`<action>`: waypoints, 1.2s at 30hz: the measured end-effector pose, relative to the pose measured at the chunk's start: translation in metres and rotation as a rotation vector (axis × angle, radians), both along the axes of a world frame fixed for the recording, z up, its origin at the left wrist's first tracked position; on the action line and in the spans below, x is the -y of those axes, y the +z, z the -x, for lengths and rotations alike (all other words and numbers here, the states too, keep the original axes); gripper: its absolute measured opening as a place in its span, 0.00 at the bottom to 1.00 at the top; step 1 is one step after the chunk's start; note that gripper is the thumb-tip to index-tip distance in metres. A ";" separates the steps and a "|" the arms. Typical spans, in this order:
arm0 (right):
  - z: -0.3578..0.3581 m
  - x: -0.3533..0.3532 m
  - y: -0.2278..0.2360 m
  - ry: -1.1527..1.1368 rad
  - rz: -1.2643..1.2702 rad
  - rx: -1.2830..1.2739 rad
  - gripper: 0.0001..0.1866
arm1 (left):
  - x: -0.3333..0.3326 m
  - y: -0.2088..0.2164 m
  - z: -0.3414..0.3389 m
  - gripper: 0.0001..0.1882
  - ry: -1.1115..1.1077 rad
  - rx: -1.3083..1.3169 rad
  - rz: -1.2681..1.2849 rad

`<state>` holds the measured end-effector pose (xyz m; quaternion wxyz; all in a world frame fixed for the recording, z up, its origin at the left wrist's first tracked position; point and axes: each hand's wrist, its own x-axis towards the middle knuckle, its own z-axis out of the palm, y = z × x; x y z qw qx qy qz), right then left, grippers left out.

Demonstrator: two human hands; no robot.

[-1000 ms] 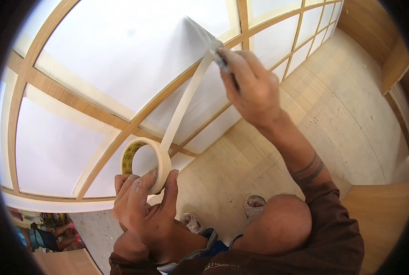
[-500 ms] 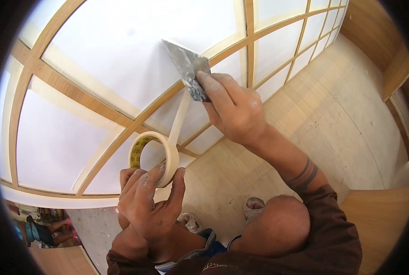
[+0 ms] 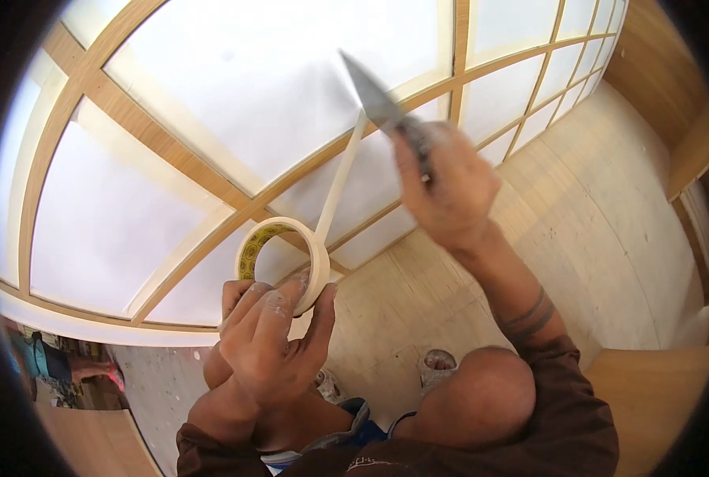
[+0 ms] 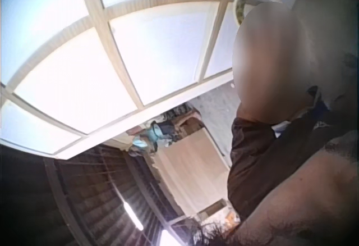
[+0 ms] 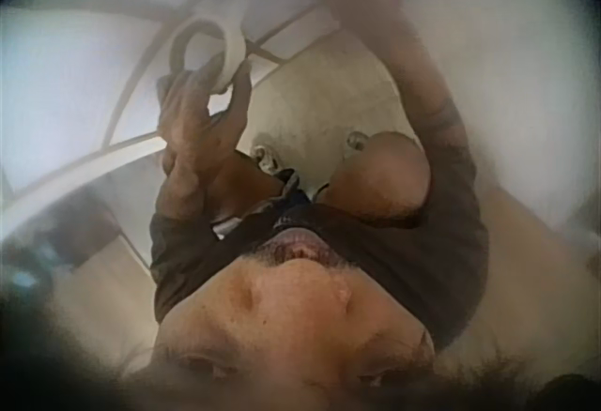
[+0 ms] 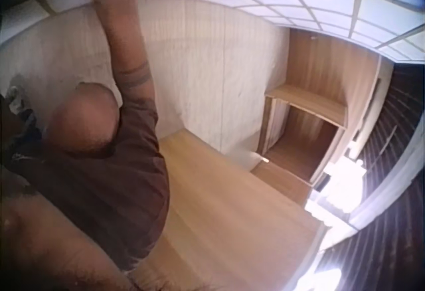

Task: The recorder is applying masking tape to a grid-like wooden frame and using a putty knife to secure or trim it.

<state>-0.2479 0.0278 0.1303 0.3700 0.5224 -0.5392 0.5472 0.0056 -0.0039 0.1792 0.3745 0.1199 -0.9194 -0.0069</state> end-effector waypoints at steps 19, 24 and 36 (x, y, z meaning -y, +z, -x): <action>0.063 -0.012 0.001 0.164 0.068 0.489 0.09 | -0.023 0.004 0.010 0.19 -0.224 0.108 0.169; 0.062 -0.006 0.000 0.171 0.139 0.421 0.05 | -0.014 0.014 0.002 0.14 -0.122 0.061 0.212; 0.038 -0.008 -0.002 -0.210 0.108 0.064 0.08 | 0.012 0.004 -0.007 0.19 0.021 -0.025 0.205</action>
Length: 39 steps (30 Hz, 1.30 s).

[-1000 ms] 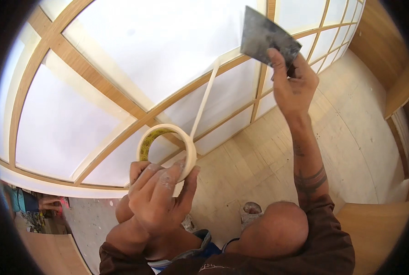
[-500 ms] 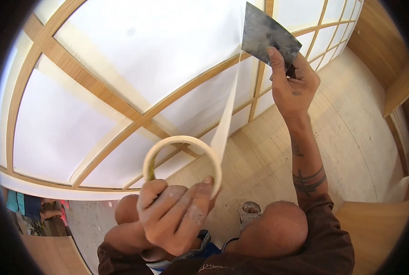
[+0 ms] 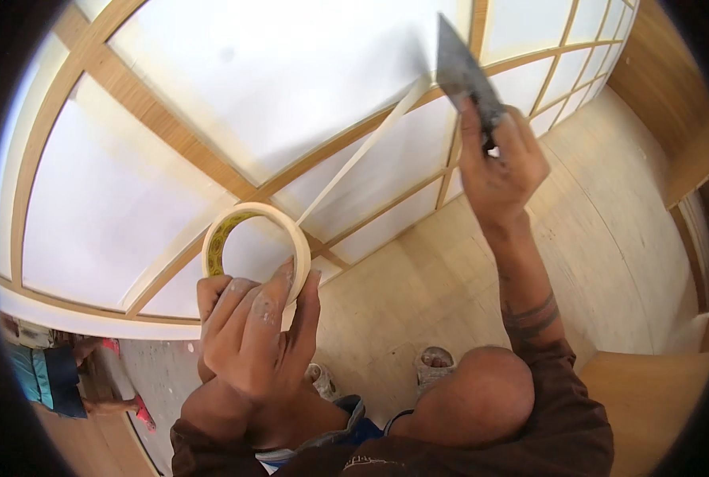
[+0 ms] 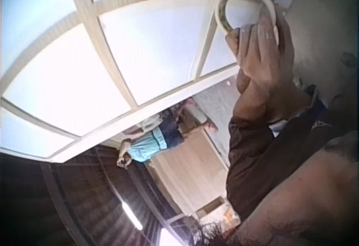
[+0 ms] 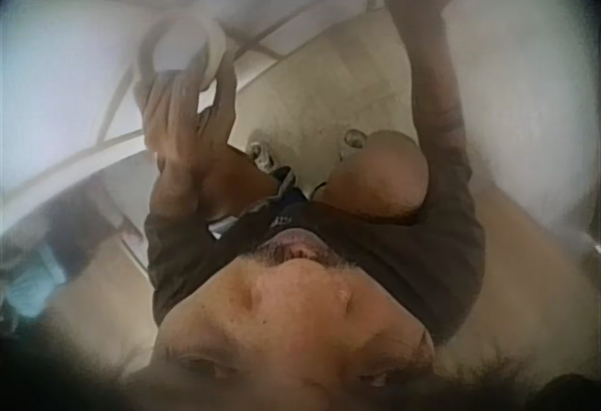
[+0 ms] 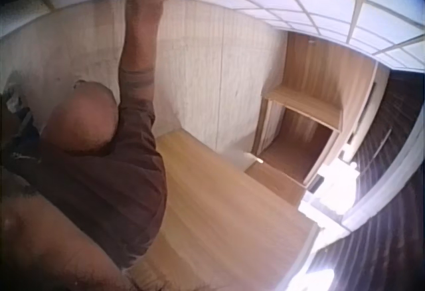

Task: The recorder is applying masking tape to a grid-like wooden frame and using a putty knife to secure or trim it.

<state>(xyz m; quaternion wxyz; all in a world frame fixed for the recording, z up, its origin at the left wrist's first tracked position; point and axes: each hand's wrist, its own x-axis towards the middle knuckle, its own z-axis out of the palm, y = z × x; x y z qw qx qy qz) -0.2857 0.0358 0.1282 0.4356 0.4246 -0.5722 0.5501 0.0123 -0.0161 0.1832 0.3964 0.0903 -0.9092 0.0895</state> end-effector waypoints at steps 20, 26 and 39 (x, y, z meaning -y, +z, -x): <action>-0.022 0.006 0.002 0.194 -0.079 0.113 0.11 | 0.004 0.000 0.006 0.18 0.041 -0.083 0.002; -0.047 0.012 -0.004 0.192 -0.198 -0.063 0.18 | -0.001 -0.005 0.003 0.19 -0.044 -0.088 -0.174; -0.033 -0.004 0.008 0.144 -0.107 -0.069 0.16 | -0.003 -0.004 0.001 0.20 -0.056 -0.061 -0.255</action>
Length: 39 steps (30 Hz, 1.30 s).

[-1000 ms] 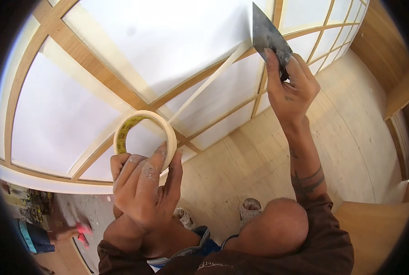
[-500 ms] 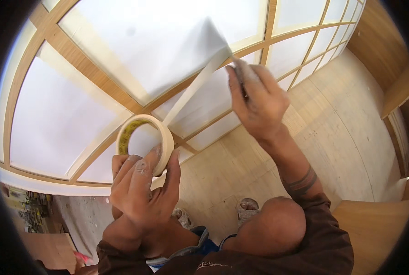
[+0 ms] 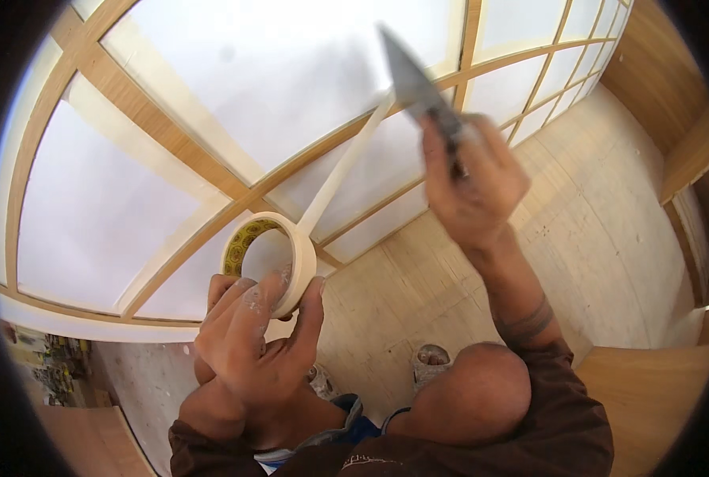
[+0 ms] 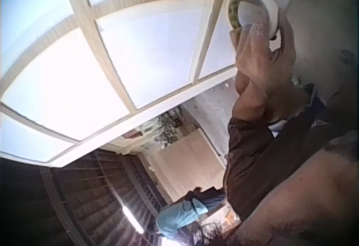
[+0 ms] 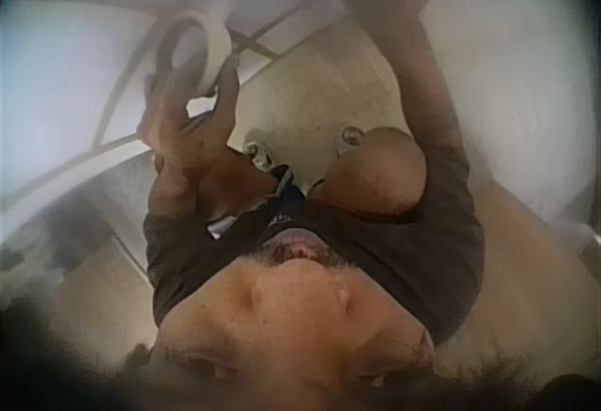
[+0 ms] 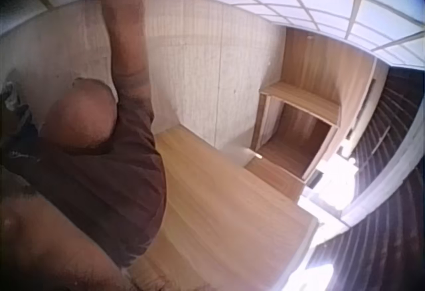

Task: The recorder is applying masking tape to a grid-like wooden frame and using a putty knife to secure or trim it.

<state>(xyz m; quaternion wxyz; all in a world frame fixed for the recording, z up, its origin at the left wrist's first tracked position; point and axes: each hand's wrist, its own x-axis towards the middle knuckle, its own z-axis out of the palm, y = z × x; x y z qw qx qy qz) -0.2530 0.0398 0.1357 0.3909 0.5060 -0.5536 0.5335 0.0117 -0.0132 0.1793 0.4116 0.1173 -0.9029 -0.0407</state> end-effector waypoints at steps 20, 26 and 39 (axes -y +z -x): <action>0.025 0.008 0.001 0.002 0.031 0.099 0.09 | 0.001 0.005 -0.003 0.19 0.032 0.014 0.034; 0.012 0.016 -0.004 0.005 0.033 0.008 0.13 | 0.010 -0.001 -0.002 0.18 0.063 -0.055 0.013; -0.022 0.016 -0.008 0.063 -0.105 -0.114 0.18 | 0.013 -0.006 -0.001 0.20 0.093 -0.060 -0.028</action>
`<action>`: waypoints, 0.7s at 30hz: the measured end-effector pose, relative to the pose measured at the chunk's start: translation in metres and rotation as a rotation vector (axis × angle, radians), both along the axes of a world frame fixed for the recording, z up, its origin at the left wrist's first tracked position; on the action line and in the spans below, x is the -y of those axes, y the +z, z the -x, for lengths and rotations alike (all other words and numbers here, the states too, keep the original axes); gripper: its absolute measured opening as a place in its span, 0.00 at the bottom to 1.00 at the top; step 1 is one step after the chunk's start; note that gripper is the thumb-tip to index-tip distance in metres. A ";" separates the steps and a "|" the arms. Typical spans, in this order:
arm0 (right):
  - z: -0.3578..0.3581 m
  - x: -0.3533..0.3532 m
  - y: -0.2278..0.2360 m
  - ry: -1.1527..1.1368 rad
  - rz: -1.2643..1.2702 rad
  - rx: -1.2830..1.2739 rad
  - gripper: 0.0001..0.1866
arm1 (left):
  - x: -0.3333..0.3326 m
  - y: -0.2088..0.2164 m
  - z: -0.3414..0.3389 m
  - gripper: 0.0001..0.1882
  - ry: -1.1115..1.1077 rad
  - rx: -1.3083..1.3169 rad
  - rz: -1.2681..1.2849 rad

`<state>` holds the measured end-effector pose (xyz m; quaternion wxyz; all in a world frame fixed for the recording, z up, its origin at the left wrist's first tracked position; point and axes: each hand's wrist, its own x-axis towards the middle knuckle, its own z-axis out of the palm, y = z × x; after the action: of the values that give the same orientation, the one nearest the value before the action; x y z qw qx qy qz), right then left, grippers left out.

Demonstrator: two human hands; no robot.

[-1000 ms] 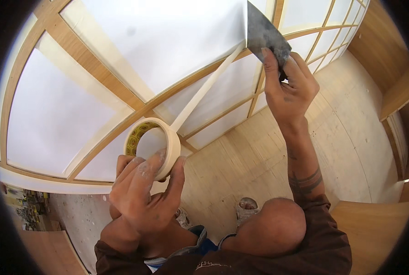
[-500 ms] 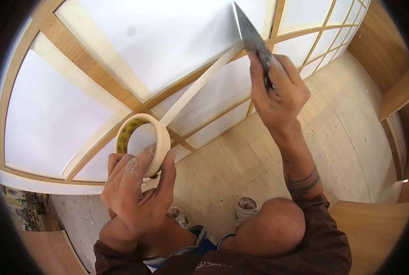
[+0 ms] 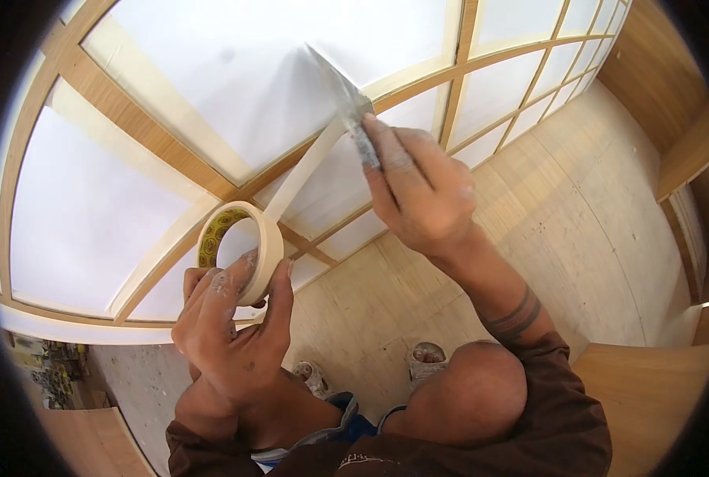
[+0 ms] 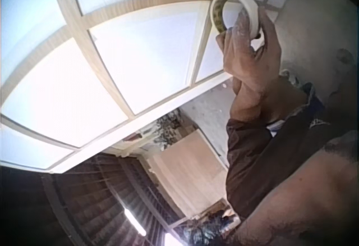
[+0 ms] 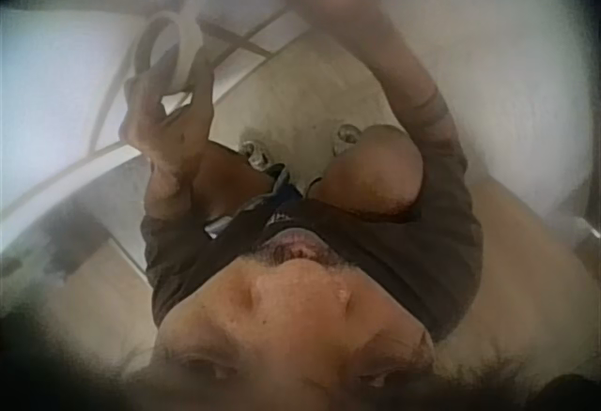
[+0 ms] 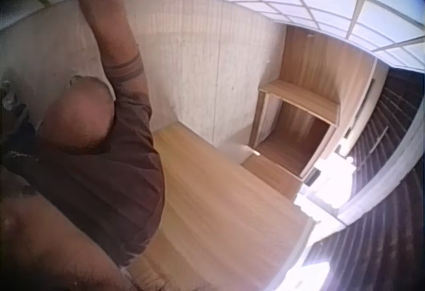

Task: The recorder is applying masking tape to a grid-like wooden frame and using a putty knife to secure or trim it.

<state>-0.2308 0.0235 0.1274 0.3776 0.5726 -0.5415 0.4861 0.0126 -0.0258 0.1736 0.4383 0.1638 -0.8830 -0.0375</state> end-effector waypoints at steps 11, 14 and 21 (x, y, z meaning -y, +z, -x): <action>0.051 -0.008 0.010 0.055 0.062 0.228 0.07 | 0.003 0.001 -0.001 0.19 -0.010 0.000 -0.009; 0.082 -0.009 0.007 0.197 0.111 0.495 0.06 | 0.006 0.001 0.001 0.19 0.012 0.001 0.000; 0.103 -0.016 0.005 0.161 0.149 0.668 0.06 | 0.009 -0.001 0.002 0.18 0.000 -0.041 0.051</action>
<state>-0.3343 0.0392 0.1326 0.1806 0.3938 -0.5513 0.7130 0.0102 -0.0349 0.1730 0.4603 0.1516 -0.8745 -0.0185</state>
